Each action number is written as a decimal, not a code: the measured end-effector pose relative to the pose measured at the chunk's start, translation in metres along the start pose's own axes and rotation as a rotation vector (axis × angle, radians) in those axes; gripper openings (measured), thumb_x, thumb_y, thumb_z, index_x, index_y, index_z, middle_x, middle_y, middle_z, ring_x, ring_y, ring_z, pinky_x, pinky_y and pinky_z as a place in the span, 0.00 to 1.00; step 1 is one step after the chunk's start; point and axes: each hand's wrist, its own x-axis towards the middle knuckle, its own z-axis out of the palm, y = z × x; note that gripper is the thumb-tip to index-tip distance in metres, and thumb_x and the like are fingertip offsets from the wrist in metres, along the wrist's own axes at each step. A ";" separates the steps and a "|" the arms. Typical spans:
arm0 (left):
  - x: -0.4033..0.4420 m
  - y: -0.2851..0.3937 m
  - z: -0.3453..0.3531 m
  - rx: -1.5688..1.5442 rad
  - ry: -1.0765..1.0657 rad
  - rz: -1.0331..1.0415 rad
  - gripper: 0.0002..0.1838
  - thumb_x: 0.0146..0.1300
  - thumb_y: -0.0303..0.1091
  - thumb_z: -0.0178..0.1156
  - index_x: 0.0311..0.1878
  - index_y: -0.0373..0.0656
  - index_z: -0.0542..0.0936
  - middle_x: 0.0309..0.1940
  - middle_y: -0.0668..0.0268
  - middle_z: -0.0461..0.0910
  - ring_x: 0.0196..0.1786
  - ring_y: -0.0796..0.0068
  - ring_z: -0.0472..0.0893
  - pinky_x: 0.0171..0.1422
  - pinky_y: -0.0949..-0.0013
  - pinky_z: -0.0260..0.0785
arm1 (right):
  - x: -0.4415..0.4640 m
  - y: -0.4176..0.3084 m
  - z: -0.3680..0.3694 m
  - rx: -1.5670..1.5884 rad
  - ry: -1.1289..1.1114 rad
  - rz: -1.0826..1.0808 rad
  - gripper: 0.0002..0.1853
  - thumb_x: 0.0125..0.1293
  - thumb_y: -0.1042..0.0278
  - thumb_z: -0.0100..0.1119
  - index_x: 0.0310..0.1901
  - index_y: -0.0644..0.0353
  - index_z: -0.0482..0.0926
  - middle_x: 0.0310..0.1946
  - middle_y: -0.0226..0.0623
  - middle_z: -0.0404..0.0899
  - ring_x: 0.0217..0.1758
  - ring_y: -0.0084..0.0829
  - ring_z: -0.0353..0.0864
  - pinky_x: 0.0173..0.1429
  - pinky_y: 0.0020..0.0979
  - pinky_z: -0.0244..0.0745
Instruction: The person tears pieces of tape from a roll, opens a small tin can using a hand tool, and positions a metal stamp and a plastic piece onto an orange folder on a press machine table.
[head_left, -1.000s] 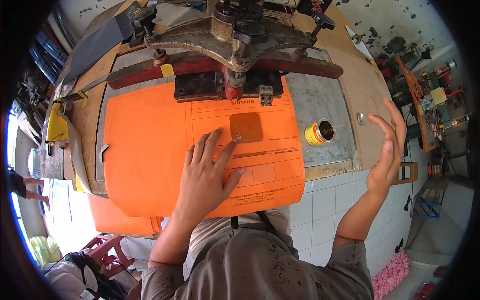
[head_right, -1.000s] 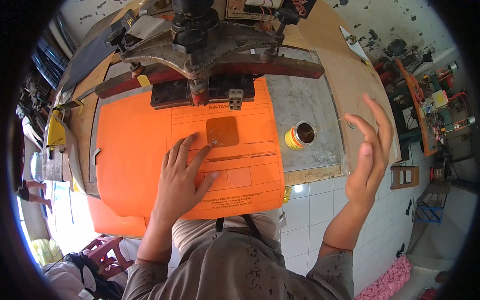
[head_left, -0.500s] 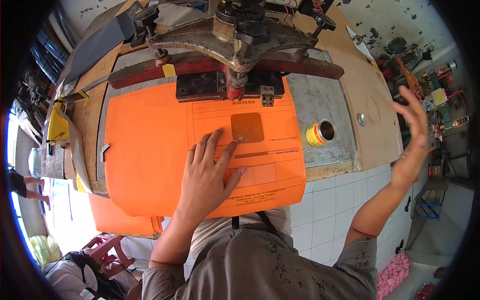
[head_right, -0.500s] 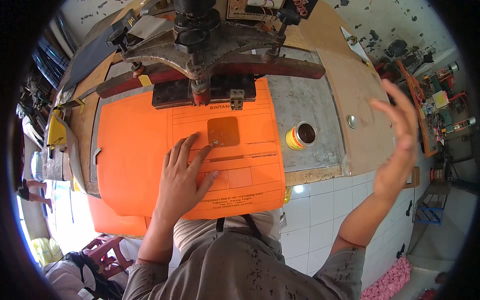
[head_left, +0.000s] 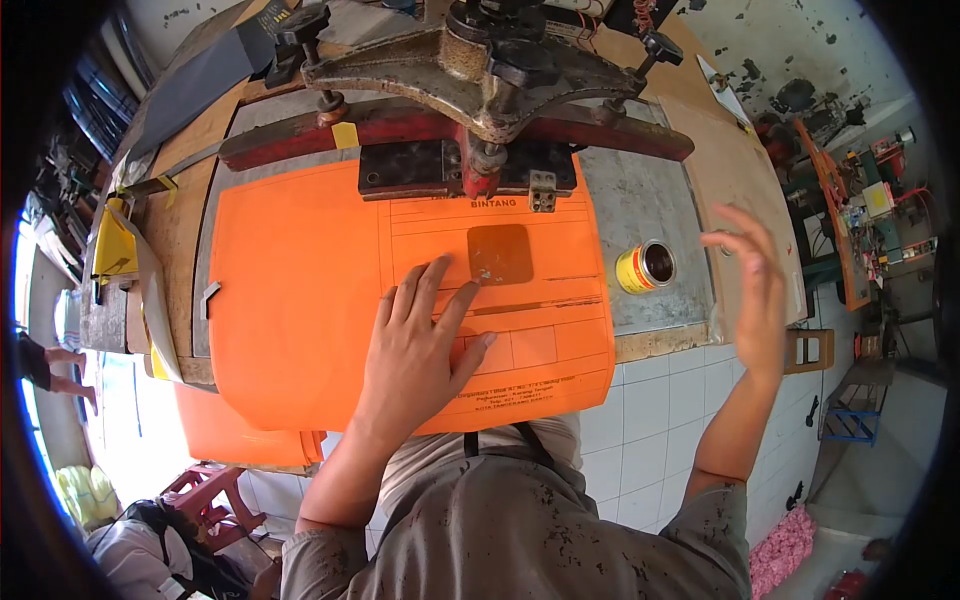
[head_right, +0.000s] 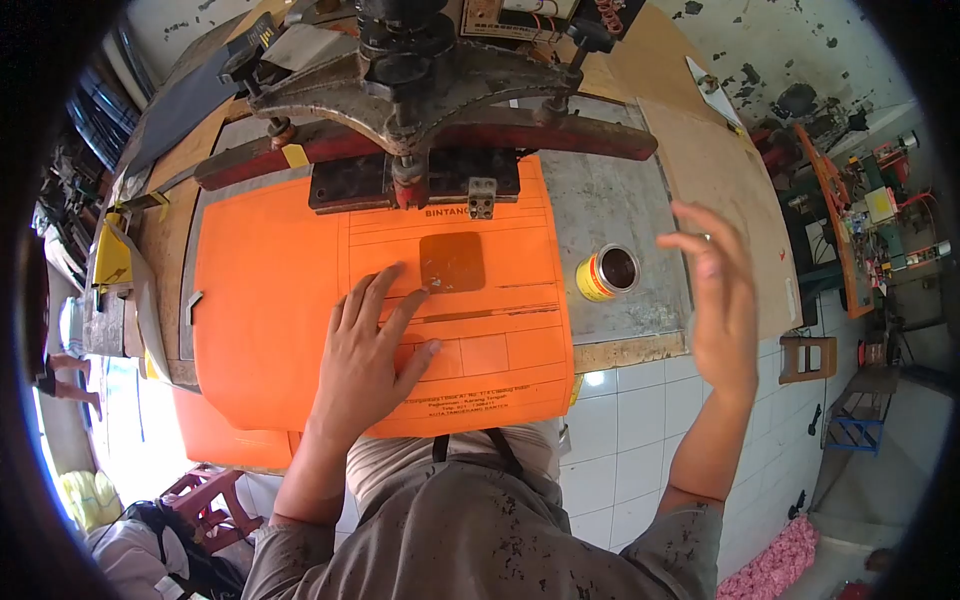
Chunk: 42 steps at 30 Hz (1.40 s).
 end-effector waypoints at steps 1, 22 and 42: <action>0.001 0.000 0.000 -0.005 0.001 0.000 0.30 0.74 0.48 0.69 0.75 0.48 0.80 0.81 0.50 0.69 0.80 0.42 0.70 0.82 0.43 0.64 | 0.003 -0.008 -0.009 -0.033 0.062 -0.011 0.37 0.90 0.41 0.33 0.53 0.64 0.90 0.72 0.45 0.82 0.81 0.46 0.74 0.87 0.48 0.60; -0.001 -0.002 -0.001 -0.027 0.018 0.018 0.31 0.74 0.48 0.69 0.75 0.46 0.81 0.79 0.47 0.71 0.78 0.42 0.72 0.81 0.44 0.65 | -0.001 -0.050 0.150 0.083 -0.278 -0.161 0.26 0.90 0.54 0.44 0.65 0.67 0.86 0.83 0.47 0.65 0.89 0.50 0.58 0.88 0.52 0.53; 0.000 -0.003 -0.002 -0.031 0.028 0.021 0.30 0.73 0.48 0.70 0.73 0.45 0.82 0.79 0.48 0.71 0.77 0.42 0.72 0.80 0.44 0.66 | -0.005 -0.044 0.137 0.016 -0.371 -0.273 0.24 0.88 0.54 0.48 0.61 0.62 0.91 0.84 0.46 0.64 0.89 0.52 0.58 0.88 0.56 0.53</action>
